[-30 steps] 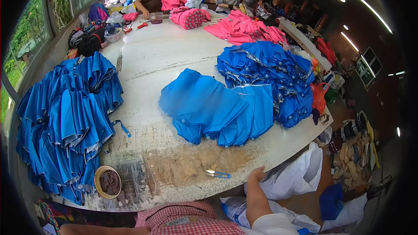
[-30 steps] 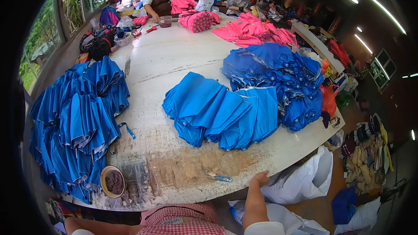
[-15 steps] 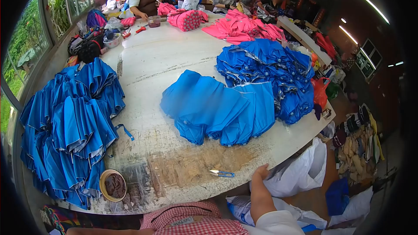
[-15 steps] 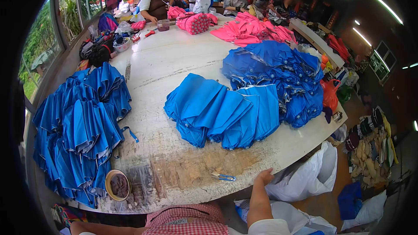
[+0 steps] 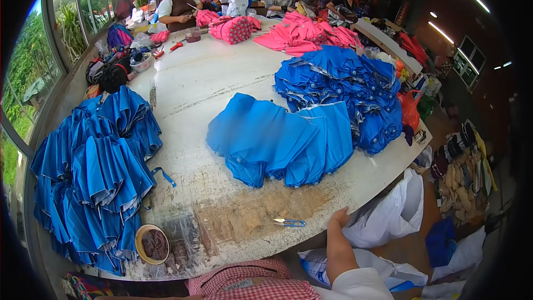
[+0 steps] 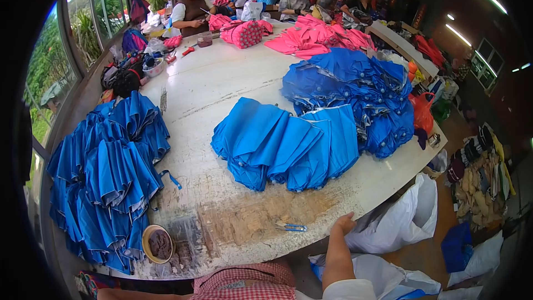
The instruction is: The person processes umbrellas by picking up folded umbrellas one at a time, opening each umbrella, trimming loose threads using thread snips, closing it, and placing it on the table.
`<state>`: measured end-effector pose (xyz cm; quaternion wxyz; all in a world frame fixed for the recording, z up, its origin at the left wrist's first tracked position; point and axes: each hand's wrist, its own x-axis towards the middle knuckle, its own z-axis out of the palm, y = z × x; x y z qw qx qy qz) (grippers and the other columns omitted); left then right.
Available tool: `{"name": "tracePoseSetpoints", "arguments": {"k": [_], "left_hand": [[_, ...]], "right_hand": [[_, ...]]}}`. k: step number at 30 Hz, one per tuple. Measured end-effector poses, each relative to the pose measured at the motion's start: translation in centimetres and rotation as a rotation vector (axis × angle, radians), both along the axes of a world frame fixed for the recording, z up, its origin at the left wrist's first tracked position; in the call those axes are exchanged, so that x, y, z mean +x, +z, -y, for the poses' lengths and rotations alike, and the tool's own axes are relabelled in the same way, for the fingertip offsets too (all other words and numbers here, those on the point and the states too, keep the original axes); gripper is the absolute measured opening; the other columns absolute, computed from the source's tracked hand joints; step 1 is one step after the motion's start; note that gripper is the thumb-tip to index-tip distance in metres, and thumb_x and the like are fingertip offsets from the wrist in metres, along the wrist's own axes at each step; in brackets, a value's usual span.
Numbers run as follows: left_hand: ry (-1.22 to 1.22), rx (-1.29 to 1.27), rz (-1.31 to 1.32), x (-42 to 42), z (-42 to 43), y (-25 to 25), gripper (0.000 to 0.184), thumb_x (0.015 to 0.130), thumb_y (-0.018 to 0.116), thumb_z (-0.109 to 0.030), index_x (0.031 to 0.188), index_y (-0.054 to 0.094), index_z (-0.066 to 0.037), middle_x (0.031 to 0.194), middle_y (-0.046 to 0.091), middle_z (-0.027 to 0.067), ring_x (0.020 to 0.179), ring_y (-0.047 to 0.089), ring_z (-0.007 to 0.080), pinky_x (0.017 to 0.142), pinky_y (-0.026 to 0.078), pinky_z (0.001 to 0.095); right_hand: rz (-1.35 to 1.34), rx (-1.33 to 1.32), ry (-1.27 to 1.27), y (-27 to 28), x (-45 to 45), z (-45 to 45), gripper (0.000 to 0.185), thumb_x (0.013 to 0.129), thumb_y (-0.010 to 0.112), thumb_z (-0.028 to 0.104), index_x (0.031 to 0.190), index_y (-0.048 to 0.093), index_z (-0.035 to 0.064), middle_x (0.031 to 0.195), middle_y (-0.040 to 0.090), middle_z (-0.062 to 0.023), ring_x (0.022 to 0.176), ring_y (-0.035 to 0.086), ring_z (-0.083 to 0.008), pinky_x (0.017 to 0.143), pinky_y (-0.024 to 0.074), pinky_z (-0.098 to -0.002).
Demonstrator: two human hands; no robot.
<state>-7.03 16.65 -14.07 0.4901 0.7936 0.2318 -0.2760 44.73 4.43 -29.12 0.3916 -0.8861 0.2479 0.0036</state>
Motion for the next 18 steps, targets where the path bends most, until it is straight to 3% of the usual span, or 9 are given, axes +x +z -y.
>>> {"name": "tracePoseSetpoints", "arguments": {"k": [7,13,16,17,18], "left_hand": [[-0.110,-0.061,0.143,-3.0,4.2,-2.1,0.023,0.061,0.060,-0.031,0.058,0.055,-0.008,0.059,0.058,0.0142,0.059,0.057,0.0369,0.055,0.043,0.0512],[-0.245,-0.076,0.525,-4.9,10.9,-2.9,0.026,0.059,0.060,-0.032,0.054,0.052,-0.007,0.055,0.055,0.0157,0.054,0.055,0.0380,0.050,0.043,0.0485],[-0.292,-0.050,0.584,-3.2,12.1,-3.0,0.028,0.057,0.060,-0.032,0.052,0.049,-0.007,0.052,0.053,0.0163,0.050,0.054,0.0377,0.047,0.043,0.0460],[-0.326,-0.036,0.568,-2.7,12.7,-2.9,0.027,0.057,0.061,-0.032,0.055,0.051,-0.007,0.053,0.054,0.0160,0.051,0.055,0.0370,0.046,0.043,0.0455],[-0.334,-0.065,0.498,-2.0,13.4,-2.6,0.027,0.061,0.061,-0.032,0.059,0.054,-0.006,0.058,0.056,0.0166,0.055,0.056,0.0366,0.049,0.044,0.0450]], "right_hand": [[-0.005,0.016,-0.003,-0.1,0.2,0.1,0.061,0.088,0.043,0.046,0.108,0.046,-0.0109,0.100,0.057,-0.0318,0.090,0.058,-0.0451,0.079,0.0468,-0.0481],[0.069,0.103,0.080,-5.9,2.6,2.4,0.062,0.086,0.047,0.046,0.107,0.048,-0.0119,0.100,0.057,-0.0308,0.089,0.057,-0.0449,0.079,0.0459,-0.0478],[0.191,0.161,0.407,-5.2,0.2,5.5,0.052,0.086,0.050,0.036,0.111,0.048,-0.0091,0.106,0.055,-0.0283,0.090,0.056,-0.0423,0.080,0.0440,-0.0474],[0.259,-0.051,0.353,0.7,-3.8,4.1,0.040,0.083,0.053,0.023,0.112,0.049,-0.0046,0.113,0.050,-0.0244,0.097,0.051,-0.0381,0.085,0.0396,-0.0459],[0.417,-0.039,0.527,1.7,-4.6,3.5,0.038,0.083,0.054,0.020,0.112,0.049,-0.0034,0.114,0.048,-0.0231,0.101,0.048,-0.0373,0.087,0.0378,-0.0453]]}}
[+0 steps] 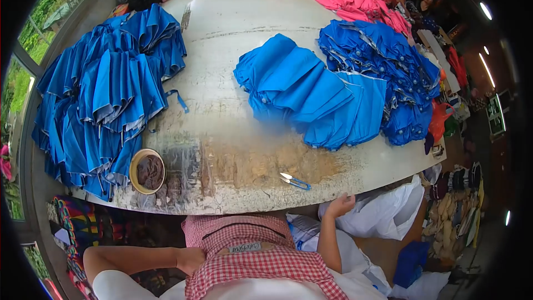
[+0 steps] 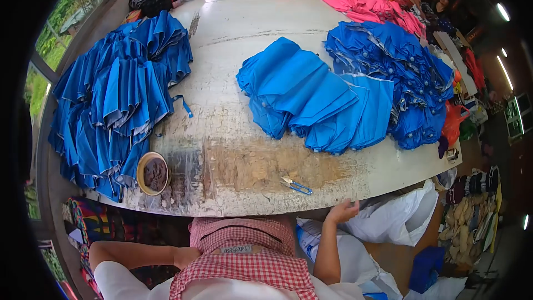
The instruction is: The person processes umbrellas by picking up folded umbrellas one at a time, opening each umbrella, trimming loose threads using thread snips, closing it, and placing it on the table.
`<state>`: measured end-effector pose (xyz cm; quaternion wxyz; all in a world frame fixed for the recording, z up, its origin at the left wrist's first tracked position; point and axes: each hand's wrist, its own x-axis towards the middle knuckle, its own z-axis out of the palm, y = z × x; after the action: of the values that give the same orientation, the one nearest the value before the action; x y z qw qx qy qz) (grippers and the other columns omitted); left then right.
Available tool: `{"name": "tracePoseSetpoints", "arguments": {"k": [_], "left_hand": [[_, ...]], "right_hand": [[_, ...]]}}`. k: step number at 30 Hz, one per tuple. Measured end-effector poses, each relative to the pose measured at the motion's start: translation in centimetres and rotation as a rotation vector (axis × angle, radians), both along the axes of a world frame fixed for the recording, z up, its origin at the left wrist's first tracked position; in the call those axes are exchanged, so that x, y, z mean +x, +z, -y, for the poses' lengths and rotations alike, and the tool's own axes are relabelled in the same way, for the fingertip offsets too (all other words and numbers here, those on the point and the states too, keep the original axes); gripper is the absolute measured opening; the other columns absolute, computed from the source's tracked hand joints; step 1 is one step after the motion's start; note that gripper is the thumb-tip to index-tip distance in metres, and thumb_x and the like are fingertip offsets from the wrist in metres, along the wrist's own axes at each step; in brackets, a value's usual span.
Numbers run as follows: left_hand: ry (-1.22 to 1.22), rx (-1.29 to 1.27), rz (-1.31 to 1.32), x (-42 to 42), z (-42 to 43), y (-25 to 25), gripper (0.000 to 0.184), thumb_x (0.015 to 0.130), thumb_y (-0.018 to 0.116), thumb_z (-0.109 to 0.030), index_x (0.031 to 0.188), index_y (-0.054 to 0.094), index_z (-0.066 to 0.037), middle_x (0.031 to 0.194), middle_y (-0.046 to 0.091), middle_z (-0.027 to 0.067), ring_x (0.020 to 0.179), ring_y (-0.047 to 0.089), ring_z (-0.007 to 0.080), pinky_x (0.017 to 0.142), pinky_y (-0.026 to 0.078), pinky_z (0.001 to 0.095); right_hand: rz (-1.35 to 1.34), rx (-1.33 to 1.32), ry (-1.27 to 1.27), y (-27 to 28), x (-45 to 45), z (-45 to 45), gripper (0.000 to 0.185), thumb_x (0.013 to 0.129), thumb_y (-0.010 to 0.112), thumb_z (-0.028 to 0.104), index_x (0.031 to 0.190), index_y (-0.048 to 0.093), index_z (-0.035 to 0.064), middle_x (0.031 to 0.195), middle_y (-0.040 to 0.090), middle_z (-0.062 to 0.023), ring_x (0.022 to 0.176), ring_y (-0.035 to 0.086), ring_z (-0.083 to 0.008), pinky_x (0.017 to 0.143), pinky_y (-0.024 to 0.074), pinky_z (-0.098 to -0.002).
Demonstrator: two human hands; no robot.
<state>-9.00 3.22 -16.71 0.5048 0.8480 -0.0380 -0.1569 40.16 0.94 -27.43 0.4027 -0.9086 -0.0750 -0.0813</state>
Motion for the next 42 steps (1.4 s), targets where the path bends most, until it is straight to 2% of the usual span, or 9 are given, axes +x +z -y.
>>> {"name": "tracePoseSetpoints", "arguments": {"k": [5,12,16,18,23,28,33,38,42], "left_hand": [[0.206,-0.226,-0.020,1.6,5.7,-1.0,0.026,0.060,0.062,-0.031,0.062,0.056,-0.006,0.063,0.058,0.0163,0.058,0.056,0.0364,0.052,0.045,0.0438],[0.294,-0.270,-0.420,4.4,11.0,2.2,0.028,0.066,0.062,-0.032,0.075,0.059,-0.005,0.070,0.061,0.0174,0.068,0.059,0.0362,0.059,0.047,0.0444],[0.218,0.214,-0.644,4.3,8.3,3.1,0.039,0.072,0.063,-0.041,0.092,0.057,-0.008,0.078,0.062,0.0103,0.076,0.063,0.0286,0.065,0.047,0.0433],[0.548,0.690,-0.570,4.3,5.3,3.5,0.052,0.063,0.071,-0.042,0.097,0.054,-0.006,0.083,0.061,0.0095,0.085,0.061,0.0243,0.073,0.042,0.0364],[1.430,0.584,0.225,8.6,-1.4,7.0,0.101,0.060,0.076,-0.046,0.133,0.026,0.003,0.127,0.040,0.0225,0.119,0.039,0.0334,0.099,0.030,0.0440],[1.536,-0.422,0.395,8.2,1.2,0.3,0.081,0.073,0.071,-0.035,0.131,0.030,0.005,0.129,0.040,0.0206,0.115,0.045,0.0321,0.097,0.037,0.0400],[1.813,-0.722,0.544,1.6,5.1,0.0,0.075,0.076,0.068,-0.033,0.130,0.032,0.005,0.128,0.041,0.0200,0.115,0.045,0.0314,0.096,0.037,0.0398],[1.881,-0.871,0.419,-3.6,11.4,-2.4,0.069,0.078,0.064,-0.031,0.128,0.034,0.005,0.126,0.042,0.0195,0.114,0.045,0.0308,0.096,0.037,0.0395],[1.917,-0.859,0.427,-4.2,13.5,-2.2,0.064,0.080,0.062,-0.030,0.127,0.036,0.006,0.125,0.043,0.0191,0.114,0.045,0.0303,0.096,0.037,0.0394]], "right_hand": [[0.436,0.148,0.893,7.2,-2.5,-11.0,0.039,0.078,0.058,0.016,0.113,0.049,0.0011,0.116,0.045,-0.0165,0.109,0.041,-0.0342,0.092,0.0308,-0.0442],[1.177,-0.611,1.524,7.4,-3.4,-31.3,0.020,0.073,0.054,0.009,0.091,0.060,0.0087,0.093,0.057,-0.0085,0.101,0.049,-0.0254,0.090,0.0330,-0.0443],[1.231,0.016,1.305,15.6,-4.4,-33.8,0.012,0.071,0.057,0.009,0.082,0.062,0.0100,0.070,0.057,-0.0035,0.076,0.056,-0.0236,0.079,0.0388,-0.0426],[1.110,0.269,1.390,22.3,-7.0,-29.8,0.015,0.068,0.059,0.006,0.083,0.061,0.0088,0.072,0.058,-0.0058,0.074,0.056,-0.0256,0.072,0.0412,-0.0396],[0.674,0.624,1.772,31.7,-15.3,-14.5,0.037,0.051,0.070,0.002,0.086,0.058,0.0044,0.074,0.055,-0.0109,0.071,0.054,-0.0307,0.059,0.0426,-0.0385],[0.152,0.667,2.230,29.5,-24.6,-3.4,0.035,0.072,0.068,0.019,0.098,0.058,-0.0005,0.093,0.055,-0.0156,0.090,0.054,-0.0314,0.077,0.0445,-0.0390],[-0.034,0.612,1.224,22.2,-22.5,3.0,0.022,0.089,0.051,0.016,0.098,0.059,-0.0021,0.085,0.059,-0.0092,0.074,0.055,-0.0156,0.070,0.0448,-0.0269],[-1.199,0.374,1.136,14.0,-30.2,10.0,0.030,0.095,0.037,0.022,0.101,0.058,0.0024,0.075,0.058,-0.0022,0.056,0.051,-0.0057,0.048,0.0383,-0.0186],[-1.405,0.518,1.203,13.1,-32.5,11.6,0.025,0.094,0.038,0.021,0.088,0.056,0.0046,0.061,0.051,-0.0001,0.048,0.045,-0.0075,0.044,0.0344,-0.0184]]}}
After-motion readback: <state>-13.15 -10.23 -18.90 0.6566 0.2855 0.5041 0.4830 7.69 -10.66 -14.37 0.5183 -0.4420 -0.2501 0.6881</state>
